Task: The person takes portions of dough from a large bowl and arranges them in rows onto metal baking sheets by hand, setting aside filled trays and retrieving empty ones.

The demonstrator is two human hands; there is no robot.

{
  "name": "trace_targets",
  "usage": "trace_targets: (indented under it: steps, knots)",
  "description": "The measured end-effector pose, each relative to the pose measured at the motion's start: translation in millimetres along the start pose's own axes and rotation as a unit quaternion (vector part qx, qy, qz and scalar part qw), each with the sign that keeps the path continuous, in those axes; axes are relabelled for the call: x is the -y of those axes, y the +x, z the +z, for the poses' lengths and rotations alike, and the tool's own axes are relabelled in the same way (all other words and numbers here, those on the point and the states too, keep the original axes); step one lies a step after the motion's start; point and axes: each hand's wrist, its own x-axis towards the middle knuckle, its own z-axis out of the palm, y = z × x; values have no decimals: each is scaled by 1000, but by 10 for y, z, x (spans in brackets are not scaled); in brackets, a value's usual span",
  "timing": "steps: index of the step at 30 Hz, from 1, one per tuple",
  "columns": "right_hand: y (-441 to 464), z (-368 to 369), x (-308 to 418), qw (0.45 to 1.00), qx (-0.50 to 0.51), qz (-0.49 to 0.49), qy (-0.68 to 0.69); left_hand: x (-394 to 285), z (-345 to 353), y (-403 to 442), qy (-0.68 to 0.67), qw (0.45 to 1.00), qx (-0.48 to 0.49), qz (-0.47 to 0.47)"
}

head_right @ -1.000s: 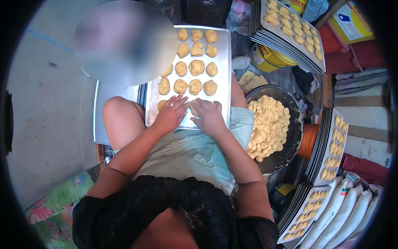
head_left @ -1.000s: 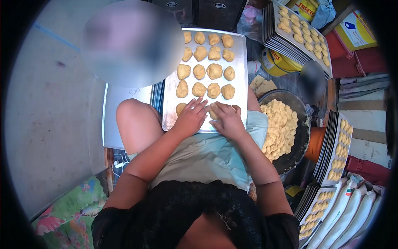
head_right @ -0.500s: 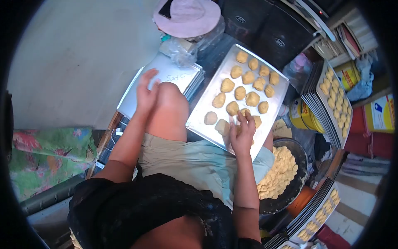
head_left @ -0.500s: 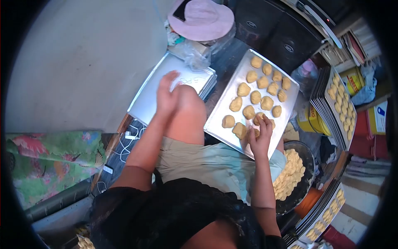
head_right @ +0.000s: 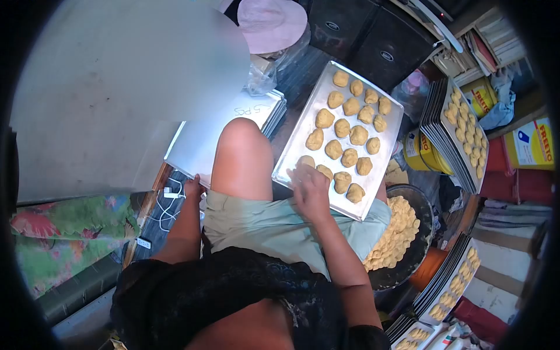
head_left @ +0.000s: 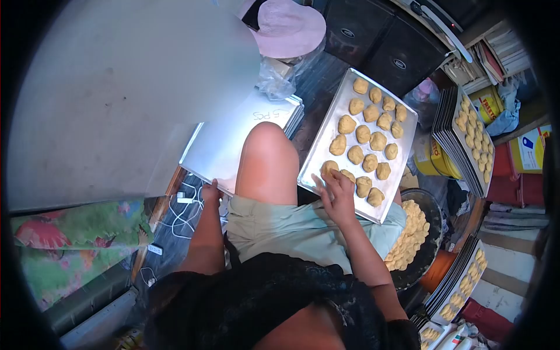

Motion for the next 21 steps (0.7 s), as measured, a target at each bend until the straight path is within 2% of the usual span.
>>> trace_targets:
  steps: [1, 2, 5, 6, 9, 10, 12, 13, 15, 18, 19, 21]
  knots:
    - [-23, 12, -20, 1000, -6, 4, 0, -106, -52, -63, 18, 1000, 5, 9]
    - [-30, 13, -42, 1000, -13, 6, 1, -208, -97, -149, 64, 997, -39, 1]
    - [-72, -23, -98, 1000, -22, 5, -4, 48, -258, 335, 6, 992, -89, 85]
    - [-94, -39, -113, 1000, -26, 11, 6, 100, -369, 513, -73, 994, -19, 77]
    - [-138, -91, -146, 999, -49, 11, 22, -986, -382, -602, -229, 968, 100, 37]
    - [-161, -115, -143, 999, -43, 18, 23, -989, -428, -449, -226, 967, 116, 26]
    - [-152, -166, -133, 998, -37, 38, 19, -1099, -464, -530, -325, 923, 194, 70]
    - [-168, -182, -152, 998, -51, 31, 16, -1166, -504, -549, -334, 914, 223, 56]
    - [-239, -176, -194, 997, -71, 15, 14, -1316, -552, -609, -357, 907, 211, 75]
    - [-316, -244, -201, 996, -76, 37, 29, -1861, -758, -921, -288, 932, 150, 163]
    - [-341, -268, -230, 996, -78, 36, 27, -2044, -877, -1027, -256, 932, 164, 199]
    - [-400, -283, -265, 996, -81, 33, 26, -2441, -1058, -1370, -192, 928, 107, 302]
